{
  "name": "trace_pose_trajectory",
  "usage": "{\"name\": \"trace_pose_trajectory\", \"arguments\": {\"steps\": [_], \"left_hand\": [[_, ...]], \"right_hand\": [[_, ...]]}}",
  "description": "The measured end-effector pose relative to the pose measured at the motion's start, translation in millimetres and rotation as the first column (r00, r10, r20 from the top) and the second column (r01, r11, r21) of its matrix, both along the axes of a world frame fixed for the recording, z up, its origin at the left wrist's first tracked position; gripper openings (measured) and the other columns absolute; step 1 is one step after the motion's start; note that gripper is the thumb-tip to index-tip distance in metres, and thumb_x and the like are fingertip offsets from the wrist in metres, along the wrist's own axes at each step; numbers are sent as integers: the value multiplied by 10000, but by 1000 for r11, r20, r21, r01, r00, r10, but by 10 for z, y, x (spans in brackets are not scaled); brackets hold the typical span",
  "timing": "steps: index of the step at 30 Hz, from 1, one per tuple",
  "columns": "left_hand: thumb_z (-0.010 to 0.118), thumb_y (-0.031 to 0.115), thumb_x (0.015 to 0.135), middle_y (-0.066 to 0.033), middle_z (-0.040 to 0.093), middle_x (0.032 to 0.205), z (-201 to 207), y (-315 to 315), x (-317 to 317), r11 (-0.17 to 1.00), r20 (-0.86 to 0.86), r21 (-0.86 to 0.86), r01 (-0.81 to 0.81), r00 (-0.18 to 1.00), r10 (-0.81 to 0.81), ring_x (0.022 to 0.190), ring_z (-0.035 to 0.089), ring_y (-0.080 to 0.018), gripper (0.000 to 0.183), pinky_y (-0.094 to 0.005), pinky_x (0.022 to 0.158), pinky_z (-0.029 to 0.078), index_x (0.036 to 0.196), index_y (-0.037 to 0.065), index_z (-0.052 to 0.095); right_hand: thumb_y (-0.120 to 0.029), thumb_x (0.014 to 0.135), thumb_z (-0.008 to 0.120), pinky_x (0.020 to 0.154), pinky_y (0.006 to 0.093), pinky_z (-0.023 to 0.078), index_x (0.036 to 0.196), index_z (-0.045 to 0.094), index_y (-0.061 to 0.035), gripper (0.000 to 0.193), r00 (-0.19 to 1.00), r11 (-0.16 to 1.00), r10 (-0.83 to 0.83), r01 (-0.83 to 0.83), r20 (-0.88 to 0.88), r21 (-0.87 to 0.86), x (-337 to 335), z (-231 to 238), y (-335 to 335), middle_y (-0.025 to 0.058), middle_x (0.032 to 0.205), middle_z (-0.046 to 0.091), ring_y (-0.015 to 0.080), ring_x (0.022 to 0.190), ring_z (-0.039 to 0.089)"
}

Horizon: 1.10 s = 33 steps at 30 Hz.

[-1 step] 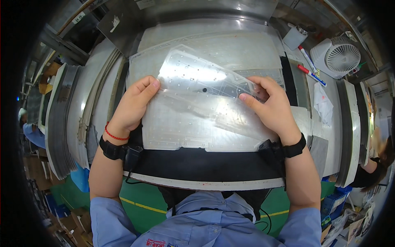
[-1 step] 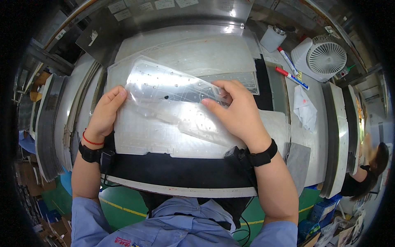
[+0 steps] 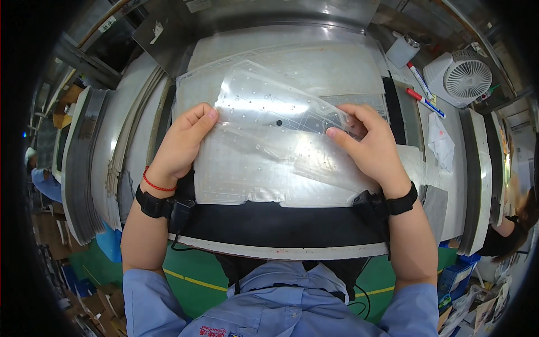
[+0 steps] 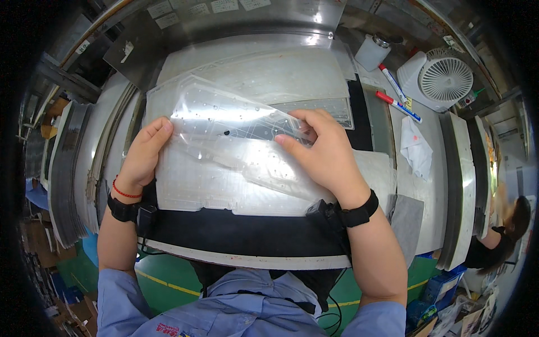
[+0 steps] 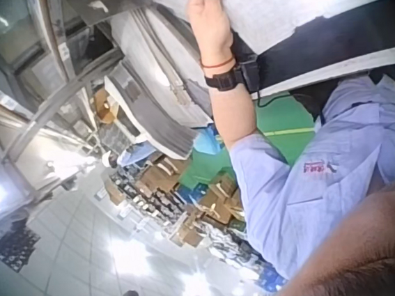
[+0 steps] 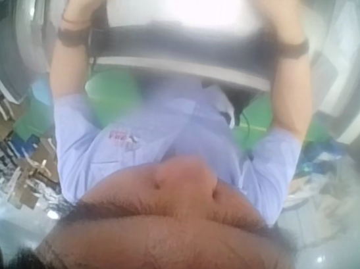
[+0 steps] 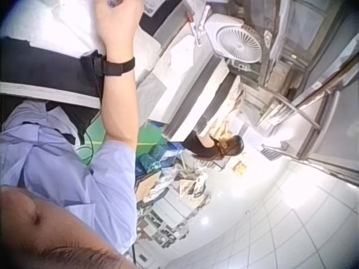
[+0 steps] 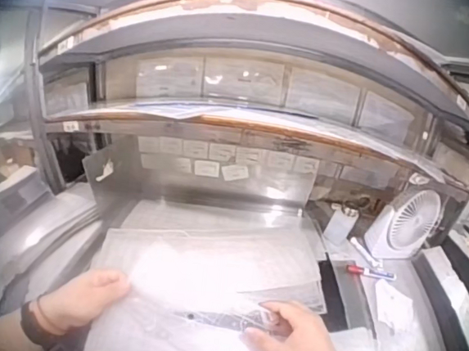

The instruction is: Sorting, aligning, and stacking thin translucent plastic or metal plates at an industrial workstation.

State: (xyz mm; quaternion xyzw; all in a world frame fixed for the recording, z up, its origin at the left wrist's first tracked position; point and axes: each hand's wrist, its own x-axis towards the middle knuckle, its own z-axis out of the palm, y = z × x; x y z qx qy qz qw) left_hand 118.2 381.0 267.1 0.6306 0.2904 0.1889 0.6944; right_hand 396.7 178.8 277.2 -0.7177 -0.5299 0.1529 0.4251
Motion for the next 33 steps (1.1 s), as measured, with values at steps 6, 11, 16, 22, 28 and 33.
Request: {"name": "trace_pose_trajectory", "arguments": {"steps": [6, 11, 16, 22, 28, 33], "left_hand": [[489, 302, 1070, 15, 660, 929, 67, -45, 24, 1000, 9, -29, 0, 1000, 0, 833, 572, -40, 304, -224, 789, 478, 1020, 40, 634], [501, 320, 1064, 15, 659, 922, 73, -54, 24, 999, 6, -32, 10, 1000, -10, 832, 570, -43, 313, -223, 787, 475, 1007, 42, 635], [626, 280, 1007, 31, 621, 867, 0, 25, -34, 997, -3, 38, 65, 998, -65, 801, 526, -34, 248, -225, 742, 456, 860, 83, 591], [776, 242, 889, 46, 540, 805, 39, -62, 12, 987, 10, 142, 73, 997, -75, 740, 438, -57, 344, -229, 680, 405, 746, 97, 498], [818, 285, 836, 22, 468, 788, 34, -66, 45, 914, -14, 384, 131, 991, -135, 732, 382, -85, 506, -240, 668, 349, 653, 85, 391], [787, 395, 855, 21, 439, 777, -55, -85, 62, 921, 25, 372, 119, 990, -138, 730, 369, -90, 559, -251, 664, 341, 635, 74, 386]], "right_hand": [[-219, 788, 823, 735, 290, 482, 1145, 683, -21, 432, 1000, 1000, 14, -13, 7, -16, -17, 43, -6, 82, 892, 590, 182, 792, 563], [-230, 795, 819, 724, 289, 482, 1155, 679, -25, 437, 999, 999, 30, -29, 12, -20, -11, 36, -8, 81, 893, 585, 182, 793, 564], [-203, 791, 799, 814, 330, 486, 1220, 641, -10, 496, 992, 993, 117, -116, 42, -26, -16, 63, -7, 108, 962, 593, 234, 882, 574], [-204, 772, 785, 1070, 404, 393, 1381, 525, -26, 685, 960, 975, 218, -223, 176, 8, -105, 51, -5, 201, 1334, 550, 353, 1240, 512], [-261, 760, 810, 1172, 448, 289, 1523, 308, -17, 945, 919, 922, 386, -386, 82, -18, -243, 96, 50, 251, 1518, 379, 384, 1413, 366], [-270, 747, 836, 1161, 453, 305, 1508, 322, -7, 955, 908, 926, 360, -376, 213, 41, -502, 141, 91, 243, 1499, 381, 402, 1396, 368]]}}
